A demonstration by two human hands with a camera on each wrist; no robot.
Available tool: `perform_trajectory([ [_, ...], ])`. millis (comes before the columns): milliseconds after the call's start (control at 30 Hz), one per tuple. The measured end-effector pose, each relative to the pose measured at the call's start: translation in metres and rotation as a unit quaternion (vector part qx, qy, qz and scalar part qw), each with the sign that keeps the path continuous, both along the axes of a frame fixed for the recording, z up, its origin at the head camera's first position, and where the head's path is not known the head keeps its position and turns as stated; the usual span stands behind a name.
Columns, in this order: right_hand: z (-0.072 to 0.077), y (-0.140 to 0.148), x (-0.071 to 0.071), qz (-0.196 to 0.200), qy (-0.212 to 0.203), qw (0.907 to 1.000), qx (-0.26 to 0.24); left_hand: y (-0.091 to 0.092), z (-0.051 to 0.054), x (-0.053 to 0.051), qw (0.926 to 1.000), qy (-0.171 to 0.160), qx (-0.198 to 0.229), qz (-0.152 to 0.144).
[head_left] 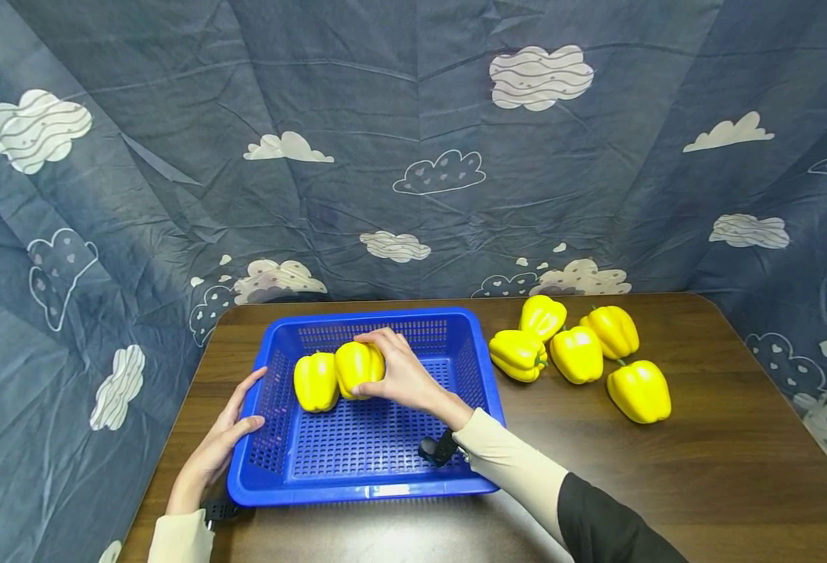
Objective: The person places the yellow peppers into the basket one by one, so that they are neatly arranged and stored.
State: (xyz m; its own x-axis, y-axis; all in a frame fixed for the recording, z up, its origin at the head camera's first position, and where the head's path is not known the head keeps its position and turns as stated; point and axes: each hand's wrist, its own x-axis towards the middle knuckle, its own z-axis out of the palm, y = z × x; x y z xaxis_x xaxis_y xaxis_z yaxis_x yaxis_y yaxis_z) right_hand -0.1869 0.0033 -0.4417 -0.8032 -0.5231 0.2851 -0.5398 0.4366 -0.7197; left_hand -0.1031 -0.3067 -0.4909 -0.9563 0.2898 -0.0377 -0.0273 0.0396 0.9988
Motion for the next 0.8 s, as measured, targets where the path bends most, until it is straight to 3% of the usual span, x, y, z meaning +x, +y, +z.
perform_trajectory([
  [800, -0.015, -0.013, 0.001, -0.032, 0.014, 0.9982, 0.048, 0.0, 0.0, 0.0, 1.0, 0.001, -0.006, 0.001],
])
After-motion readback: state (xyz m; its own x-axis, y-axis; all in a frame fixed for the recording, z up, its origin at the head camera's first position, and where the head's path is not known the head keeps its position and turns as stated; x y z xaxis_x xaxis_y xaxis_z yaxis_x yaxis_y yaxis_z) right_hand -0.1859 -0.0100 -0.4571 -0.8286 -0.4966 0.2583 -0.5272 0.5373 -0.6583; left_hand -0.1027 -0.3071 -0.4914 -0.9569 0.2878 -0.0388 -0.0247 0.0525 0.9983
